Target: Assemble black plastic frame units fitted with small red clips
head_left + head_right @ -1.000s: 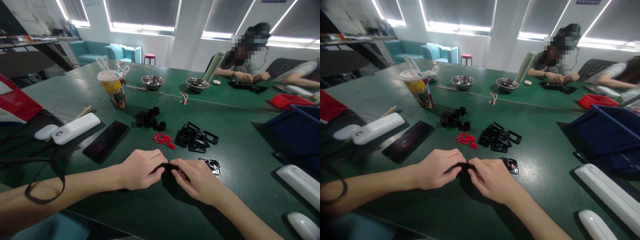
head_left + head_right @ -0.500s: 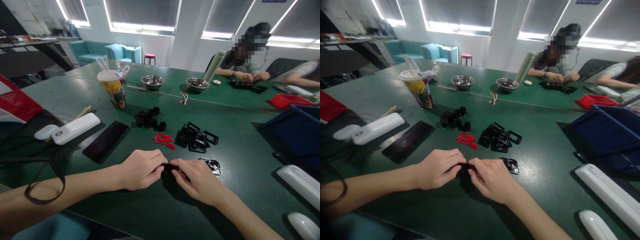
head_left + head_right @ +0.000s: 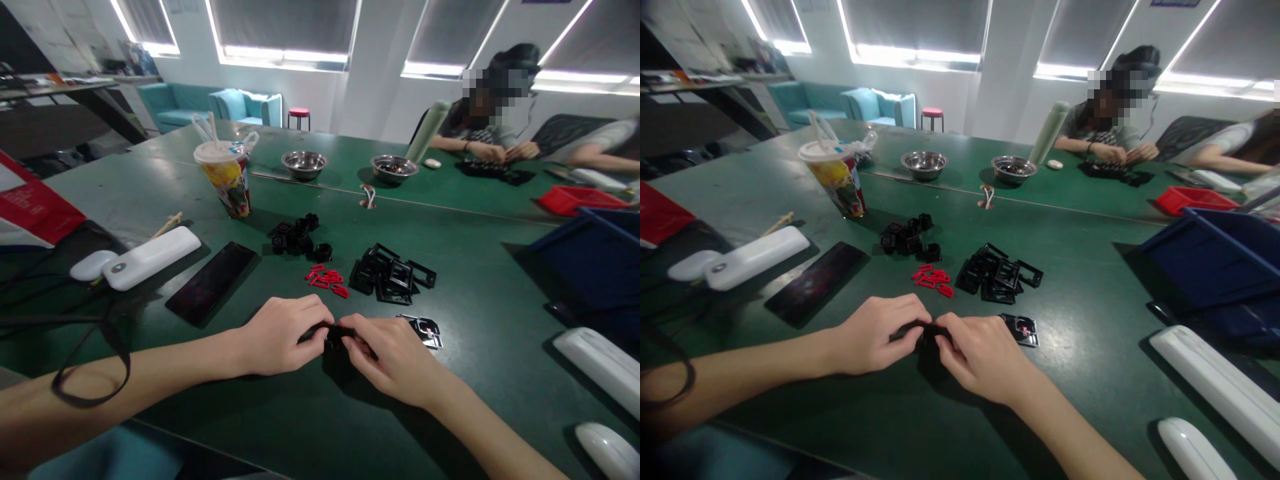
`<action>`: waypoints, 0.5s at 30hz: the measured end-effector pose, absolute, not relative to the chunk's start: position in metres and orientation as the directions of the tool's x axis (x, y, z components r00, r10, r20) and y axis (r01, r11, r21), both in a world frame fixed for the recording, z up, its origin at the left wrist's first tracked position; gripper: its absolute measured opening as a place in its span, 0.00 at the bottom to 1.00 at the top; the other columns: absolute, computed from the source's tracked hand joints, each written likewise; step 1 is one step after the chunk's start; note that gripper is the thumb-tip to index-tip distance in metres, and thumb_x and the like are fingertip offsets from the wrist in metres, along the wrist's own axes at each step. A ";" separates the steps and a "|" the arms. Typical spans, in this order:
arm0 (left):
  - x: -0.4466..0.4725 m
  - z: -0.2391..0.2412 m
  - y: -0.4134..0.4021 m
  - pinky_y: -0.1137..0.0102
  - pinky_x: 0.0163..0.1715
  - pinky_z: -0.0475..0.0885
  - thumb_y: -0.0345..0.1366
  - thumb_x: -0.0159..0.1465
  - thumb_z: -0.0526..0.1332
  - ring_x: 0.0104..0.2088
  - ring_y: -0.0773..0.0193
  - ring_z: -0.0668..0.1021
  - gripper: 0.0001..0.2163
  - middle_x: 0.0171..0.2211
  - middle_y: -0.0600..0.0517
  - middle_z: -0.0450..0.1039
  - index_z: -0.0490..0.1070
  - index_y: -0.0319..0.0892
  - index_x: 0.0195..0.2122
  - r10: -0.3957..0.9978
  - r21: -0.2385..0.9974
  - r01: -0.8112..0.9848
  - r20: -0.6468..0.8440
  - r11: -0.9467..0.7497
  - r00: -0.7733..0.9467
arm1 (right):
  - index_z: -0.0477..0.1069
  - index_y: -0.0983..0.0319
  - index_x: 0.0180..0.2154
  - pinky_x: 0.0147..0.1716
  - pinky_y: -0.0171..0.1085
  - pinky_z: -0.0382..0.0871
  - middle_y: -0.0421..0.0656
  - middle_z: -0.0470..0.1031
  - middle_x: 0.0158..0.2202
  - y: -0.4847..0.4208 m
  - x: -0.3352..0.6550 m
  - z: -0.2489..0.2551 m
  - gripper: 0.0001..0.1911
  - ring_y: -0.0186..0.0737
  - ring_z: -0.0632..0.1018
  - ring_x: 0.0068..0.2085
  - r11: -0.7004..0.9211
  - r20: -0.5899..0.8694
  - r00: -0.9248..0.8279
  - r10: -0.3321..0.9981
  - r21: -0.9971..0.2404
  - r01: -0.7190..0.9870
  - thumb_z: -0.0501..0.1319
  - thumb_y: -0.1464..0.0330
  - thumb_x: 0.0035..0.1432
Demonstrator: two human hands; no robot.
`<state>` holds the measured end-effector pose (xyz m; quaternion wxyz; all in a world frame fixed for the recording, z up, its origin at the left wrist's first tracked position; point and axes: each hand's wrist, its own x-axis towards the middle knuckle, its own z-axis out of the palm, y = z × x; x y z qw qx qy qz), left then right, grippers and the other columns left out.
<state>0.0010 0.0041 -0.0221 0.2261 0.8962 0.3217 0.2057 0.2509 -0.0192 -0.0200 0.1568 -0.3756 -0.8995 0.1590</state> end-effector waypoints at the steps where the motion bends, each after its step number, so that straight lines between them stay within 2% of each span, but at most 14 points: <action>1: 0.001 -0.022 0.004 0.68 0.38 0.71 0.34 0.72 0.55 0.38 0.62 0.80 0.09 0.42 0.51 0.78 0.74 0.43 0.45 0.677 0.545 0.487 0.221 -0.683 0.702 | 0.72 0.61 0.49 0.30 0.37 0.56 0.37 0.74 0.26 -0.019 0.251 -0.020 0.11 0.37 0.74 0.27 0.661 0.161 -0.663 0.731 -0.408 0.629 0.52 0.67 0.76; 15: 0.001 -0.020 0.005 0.68 0.38 0.70 0.35 0.74 0.53 0.37 0.62 0.79 0.10 0.41 0.51 0.78 0.74 0.42 0.45 0.673 0.565 0.474 0.209 -0.676 0.710 | 0.73 0.61 0.47 0.30 0.36 0.57 0.38 0.75 0.28 -0.017 0.249 -0.020 0.12 0.36 0.74 0.27 0.620 0.148 -0.633 0.760 -0.454 0.640 0.51 0.67 0.75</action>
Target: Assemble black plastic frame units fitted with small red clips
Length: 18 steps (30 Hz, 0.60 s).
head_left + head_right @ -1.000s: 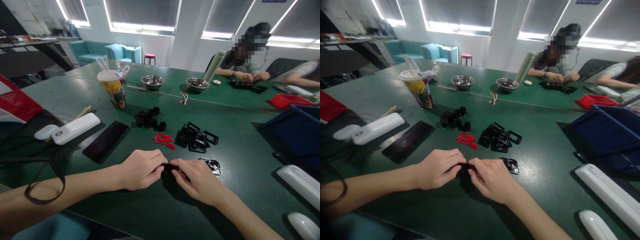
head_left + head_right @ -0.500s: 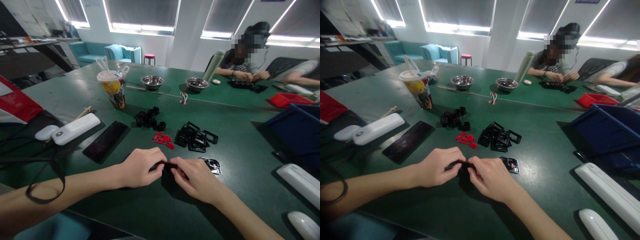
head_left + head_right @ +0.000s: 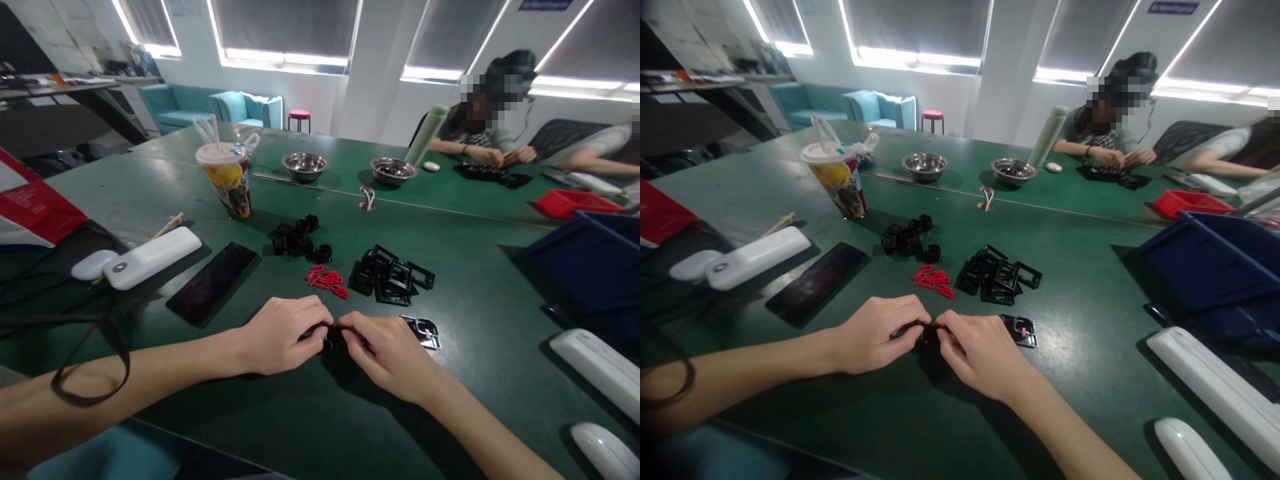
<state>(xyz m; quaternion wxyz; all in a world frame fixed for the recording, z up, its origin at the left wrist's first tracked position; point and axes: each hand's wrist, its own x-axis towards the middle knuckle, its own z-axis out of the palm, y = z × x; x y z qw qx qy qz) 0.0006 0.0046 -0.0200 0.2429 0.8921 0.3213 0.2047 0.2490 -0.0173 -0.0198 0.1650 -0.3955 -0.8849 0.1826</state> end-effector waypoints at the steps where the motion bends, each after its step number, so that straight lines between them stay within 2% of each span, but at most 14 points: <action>1: 0.001 -0.020 0.005 0.68 0.38 0.70 0.35 0.74 0.53 0.38 0.62 0.79 0.10 0.41 0.51 0.78 0.74 0.42 0.46 0.671 0.565 0.472 0.208 -0.677 0.712 | 0.73 0.61 0.47 0.30 0.36 0.57 0.38 0.75 0.28 -0.017 0.249 -0.020 0.12 0.37 0.75 0.27 0.621 0.148 -0.633 0.760 -0.454 0.639 0.51 0.67 0.76; 9: -0.001 -0.020 0.003 0.66 0.40 0.71 0.36 0.75 0.51 0.40 0.60 0.80 0.12 0.43 0.50 0.78 0.73 0.42 0.48 0.650 0.553 0.465 0.195 -0.691 0.734 | 0.73 0.61 0.48 0.30 0.37 0.57 0.40 0.78 0.30 -0.017 0.250 -0.024 0.13 0.37 0.77 0.28 0.644 0.161 -0.650 0.743 -0.439 0.627 0.51 0.67 0.76; 14: -0.002 -0.020 0.001 0.65 0.41 0.72 0.37 0.67 0.60 0.42 0.57 0.80 0.13 0.44 0.49 0.76 0.71 0.42 0.51 0.631 0.520 0.463 0.202 -0.717 0.749 | 0.73 0.61 0.47 0.30 0.37 0.56 0.40 0.78 0.30 -0.018 0.251 -0.024 0.13 0.38 0.77 0.29 0.662 0.178 -0.658 0.732 -0.417 0.623 0.50 0.67 0.77; 18: -0.001 -0.023 0.000 0.65 0.39 0.72 0.43 0.67 0.66 0.42 0.56 0.80 0.16 0.44 0.50 0.76 0.70 0.42 0.53 0.615 0.487 0.460 0.226 -0.743 0.755 | 0.73 0.62 0.46 0.29 0.38 0.55 0.40 0.77 0.30 -0.018 0.251 -0.024 0.13 0.37 0.76 0.28 0.675 0.194 -0.662 0.724 -0.400 0.621 0.50 0.67 0.77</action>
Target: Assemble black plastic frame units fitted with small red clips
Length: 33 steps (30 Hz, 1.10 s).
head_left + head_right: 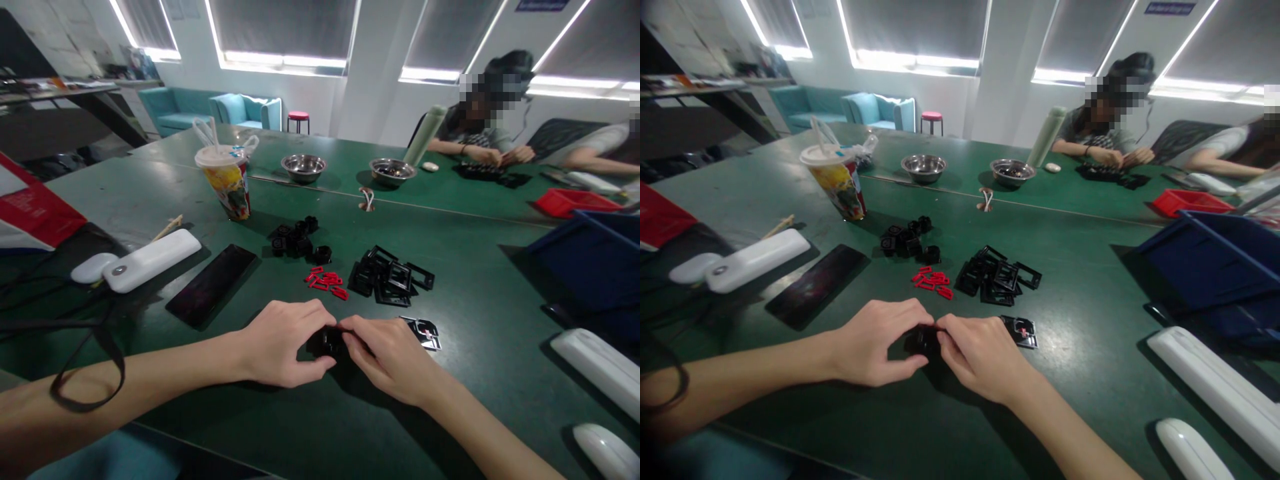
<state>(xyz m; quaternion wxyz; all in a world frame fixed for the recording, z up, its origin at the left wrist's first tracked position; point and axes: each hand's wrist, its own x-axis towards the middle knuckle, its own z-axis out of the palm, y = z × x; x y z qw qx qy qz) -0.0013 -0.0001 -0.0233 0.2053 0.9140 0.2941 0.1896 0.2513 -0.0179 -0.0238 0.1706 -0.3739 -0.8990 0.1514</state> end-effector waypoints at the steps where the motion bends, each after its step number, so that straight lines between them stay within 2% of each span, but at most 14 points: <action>1: -0.001 -0.024 0.000 0.65 0.39 0.72 0.45 0.67 0.67 0.43 0.56 0.81 0.18 0.45 0.50 0.77 0.70 0.42 0.53 0.616 0.487 0.458 0.232 -0.744 0.753 | 0.73 0.62 0.46 0.29 0.38 0.55 0.40 0.77 0.30 -0.018 0.251 -0.024 0.13 0.37 0.76 0.28 0.678 0.198 -0.664 0.721 -0.395 0.619 0.50 0.67 0.77; 4: -0.001 -0.028 0.001 0.65 0.40 0.72 0.48 0.69 0.68 0.44 0.56 0.81 0.19 0.45 0.50 0.77 0.70 0.43 0.53 0.618 0.481 0.462 0.238 -0.745 0.749 | 0.72 0.62 0.46 0.30 0.38 0.55 0.40 0.78 0.31 -0.017 0.251 -0.024 0.13 0.37 0.76 0.28 0.691 0.209 -0.671 0.711 -0.382 0.613 0.50 0.68 0.77; 15: -0.002 -0.030 0.002 0.66 0.39 0.71 0.43 0.71 0.65 0.43 0.58 0.81 0.12 0.45 0.52 0.76 0.71 0.45 0.52 0.611 0.476 0.464 0.218 -0.747 0.761 | 0.73 0.62 0.46 0.30 0.37 0.57 0.40 0.78 0.31 -0.018 0.251 -0.021 0.14 0.37 0.76 0.28 0.725 0.254 -0.681 0.687 -0.299 0.620 0.49 0.67 0.78; 24: -0.003 -0.032 0.002 0.66 0.38 0.71 0.41 0.70 0.65 0.42 0.58 0.81 0.11 0.45 0.51 0.76 0.71 0.44 0.51 0.594 0.454 0.458 0.219 -0.764 0.774 | 0.76 0.64 0.43 0.28 0.37 0.58 0.38 0.75 0.26 -0.022 0.253 -0.017 0.12 0.35 0.74 0.25 0.770 0.400 -0.669 0.627 -0.182 0.612 0.55 0.68 0.77; 33: -0.004 -0.030 0.003 0.66 0.40 0.71 0.40 0.71 0.64 0.43 0.58 0.81 0.13 0.45 0.51 0.77 0.69 0.44 0.55 0.589 0.479 0.440 0.222 -0.760 0.777 | 0.77 0.63 0.44 0.28 0.35 0.63 0.38 0.78 0.26 -0.011 0.271 -0.008 0.09 0.32 0.75 0.23 0.731 0.529 -0.582 0.617 -0.111 0.674 0.59 0.68 0.74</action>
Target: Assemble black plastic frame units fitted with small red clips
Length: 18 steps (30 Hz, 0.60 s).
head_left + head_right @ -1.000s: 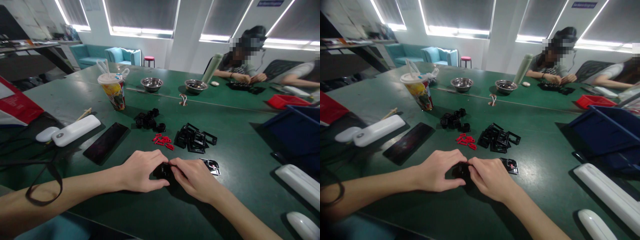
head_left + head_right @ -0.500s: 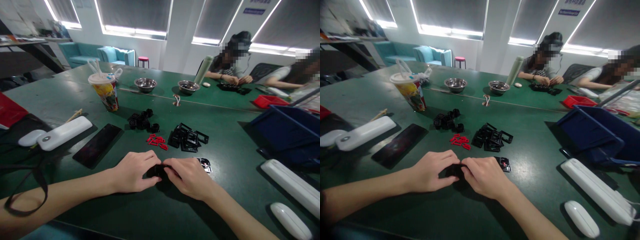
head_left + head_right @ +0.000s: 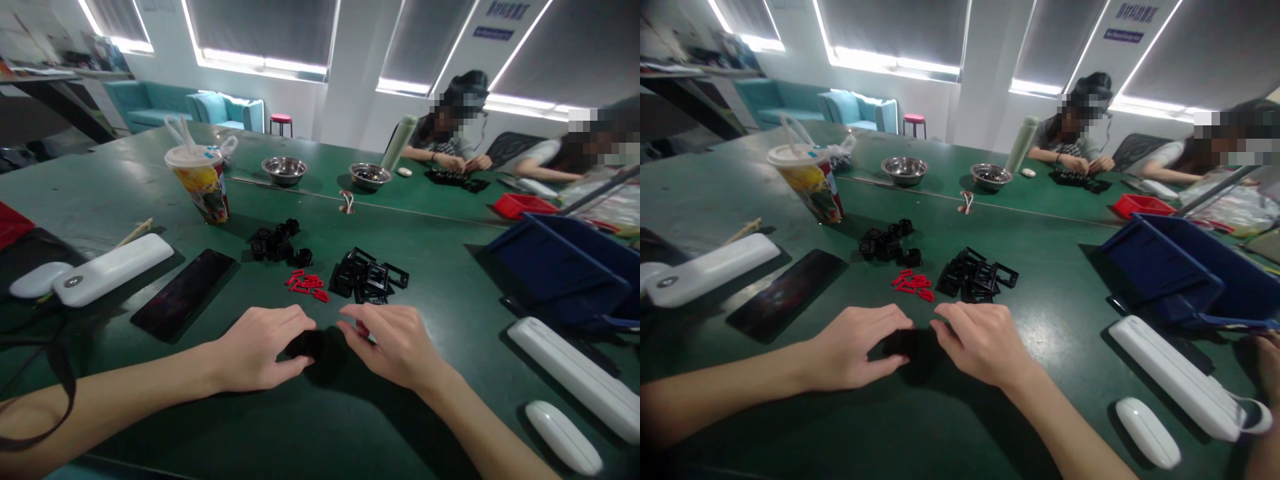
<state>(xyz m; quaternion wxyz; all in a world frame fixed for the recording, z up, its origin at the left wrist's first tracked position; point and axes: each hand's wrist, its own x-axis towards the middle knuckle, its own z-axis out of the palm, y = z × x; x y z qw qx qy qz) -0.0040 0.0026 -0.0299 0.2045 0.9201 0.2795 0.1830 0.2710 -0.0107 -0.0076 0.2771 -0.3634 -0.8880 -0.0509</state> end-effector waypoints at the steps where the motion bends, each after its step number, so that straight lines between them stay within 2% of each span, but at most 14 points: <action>1: -0.004 -0.030 0.002 0.66 0.40 0.71 0.39 0.72 0.64 0.43 0.58 0.81 0.13 0.45 0.51 0.77 0.69 0.44 0.55 0.590 0.481 0.439 0.223 -0.759 0.776 | 0.78 0.63 0.44 0.28 0.34 0.64 0.38 0.79 0.26 -0.009 0.274 -0.006 0.09 0.32 0.75 0.23 0.716 0.537 -0.563 0.628 -0.114 0.689 0.60 0.67 0.74; 4: -0.004 -0.030 0.002 0.66 0.41 0.72 0.39 0.72 0.64 0.43 0.58 0.81 0.13 0.46 0.51 0.77 0.69 0.44 0.55 0.590 0.488 0.438 0.215 -0.755 0.778 | 0.78 0.61 0.44 0.27 0.33 0.66 0.38 0.79 0.25 -0.002 0.284 -0.003 0.09 0.32 0.77 0.23 0.654 0.563 -0.486 0.668 -0.134 0.745 0.60 0.65 0.74; 10: -0.005 -0.029 0.002 0.66 0.42 0.72 0.38 0.72 0.63 0.44 0.58 0.81 0.12 0.46 0.51 0.77 0.70 0.44 0.55 0.589 0.493 0.440 0.198 -0.751 0.783 | 0.78 0.61 0.45 0.24 0.34 0.64 0.37 0.77 0.24 0.010 0.305 0.001 0.10 0.31 0.71 0.20 0.517 0.618 -0.307 0.724 -0.192 0.835 0.62 0.62 0.72; 18: -0.006 -0.031 0.002 0.66 0.41 0.72 0.39 0.73 0.62 0.43 0.58 0.81 0.12 0.46 0.50 0.77 0.69 0.44 0.55 0.580 0.481 0.428 0.223 -0.765 0.784 | 0.79 0.60 0.43 0.27 0.36 0.65 0.38 0.76 0.25 0.027 0.332 -0.008 0.14 0.35 0.72 0.22 0.366 0.579 -0.146 0.802 -0.283 0.887 0.61 0.58 0.70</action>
